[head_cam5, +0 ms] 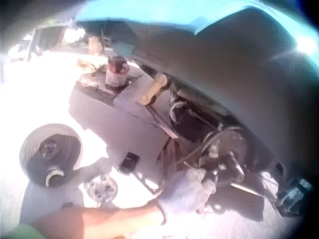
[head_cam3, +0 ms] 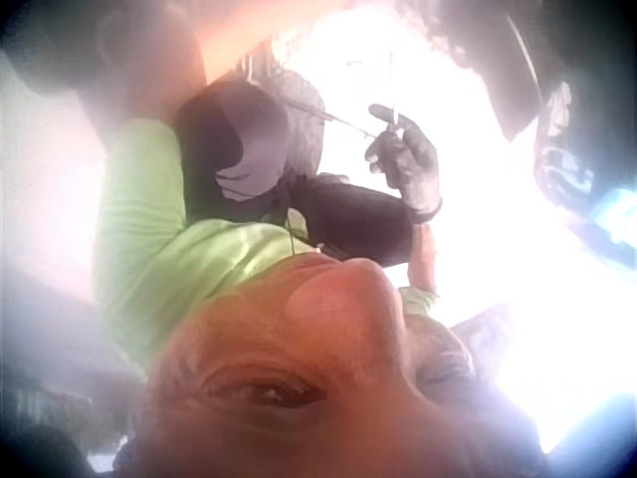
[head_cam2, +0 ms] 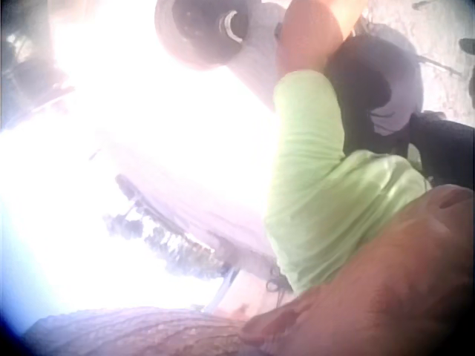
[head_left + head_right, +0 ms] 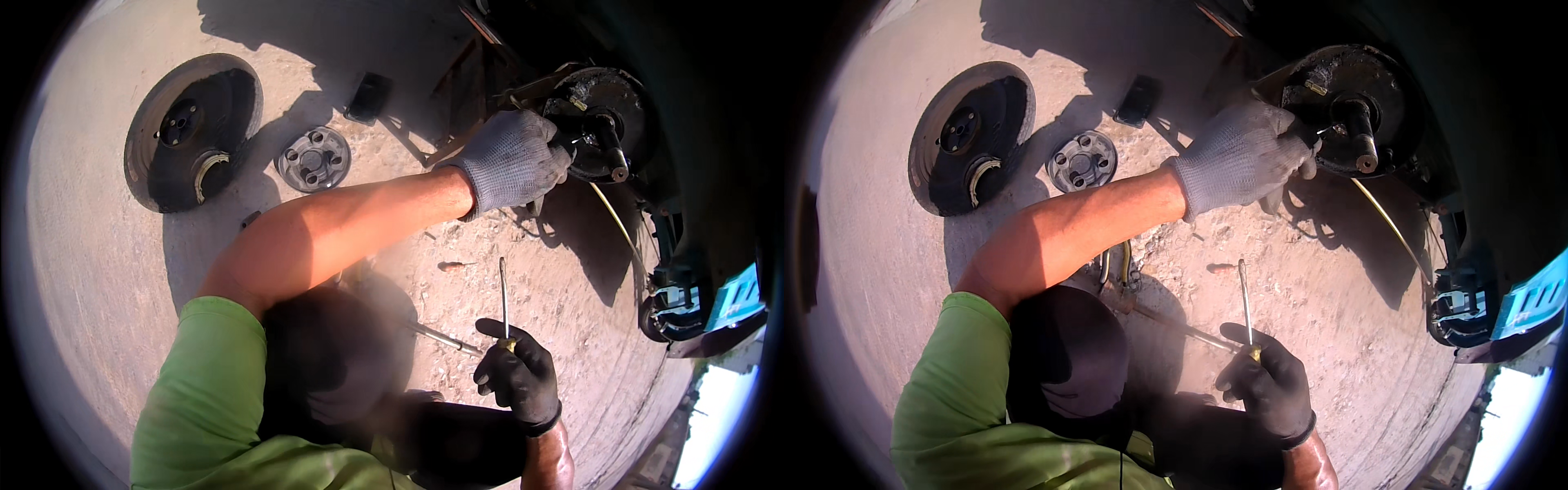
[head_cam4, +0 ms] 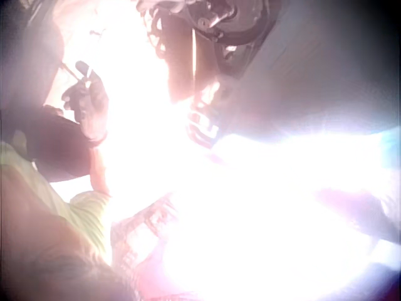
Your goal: The person works on a drum brake assembly using a screwdriver and pliers to manipulate springs and brake components.
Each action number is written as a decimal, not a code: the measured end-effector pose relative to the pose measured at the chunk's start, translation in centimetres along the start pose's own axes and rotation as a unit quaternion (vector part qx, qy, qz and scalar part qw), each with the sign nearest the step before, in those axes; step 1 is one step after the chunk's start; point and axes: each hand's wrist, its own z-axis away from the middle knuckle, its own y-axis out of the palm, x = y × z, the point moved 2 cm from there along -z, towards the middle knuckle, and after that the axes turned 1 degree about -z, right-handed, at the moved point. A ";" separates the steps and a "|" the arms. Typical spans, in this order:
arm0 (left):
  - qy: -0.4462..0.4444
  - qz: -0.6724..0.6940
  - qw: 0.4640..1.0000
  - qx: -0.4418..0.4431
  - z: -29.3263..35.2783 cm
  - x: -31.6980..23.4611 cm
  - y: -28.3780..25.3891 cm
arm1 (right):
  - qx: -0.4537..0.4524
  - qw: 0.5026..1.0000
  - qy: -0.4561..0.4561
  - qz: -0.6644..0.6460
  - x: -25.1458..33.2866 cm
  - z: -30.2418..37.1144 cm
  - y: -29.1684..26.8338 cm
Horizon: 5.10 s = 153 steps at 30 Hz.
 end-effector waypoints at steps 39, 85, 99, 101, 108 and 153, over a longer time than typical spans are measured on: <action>-0.359 0.301 0.866 0.175 25.2 14.1 6.0 | 0.172 0.968 0.123 0.133 -13.6 -11.2 -1.6; 0.028 -0.085 0.991 0.097 32.3 18.6 10.4 | -0.145 0.925 -0.333 -0.113 9.2 -10.5 -3.1; 0.041 -0.135 0.984 0.111 33.4 20.2 11.7 | 0.065 0.869 -0.302 -0.388 8.8 -12.1 -0.1; 0.041 -0.130 0.981 0.138 33.7 20.7 12.1 | 0.049 0.875 -0.297 -0.378 9.0 -12.0 0.1; 0.012 -0.118 0.986 0.116 34.0 20.7 12.3 | -0.090 0.936 -0.279 -0.197 10.2 -10.9 -3.7; -0.237 0.044 0.964 0.113 33.6 20.6 13.0 | -0.187 0.934 -0.303 -0.014 12.2 -11.5 -6.3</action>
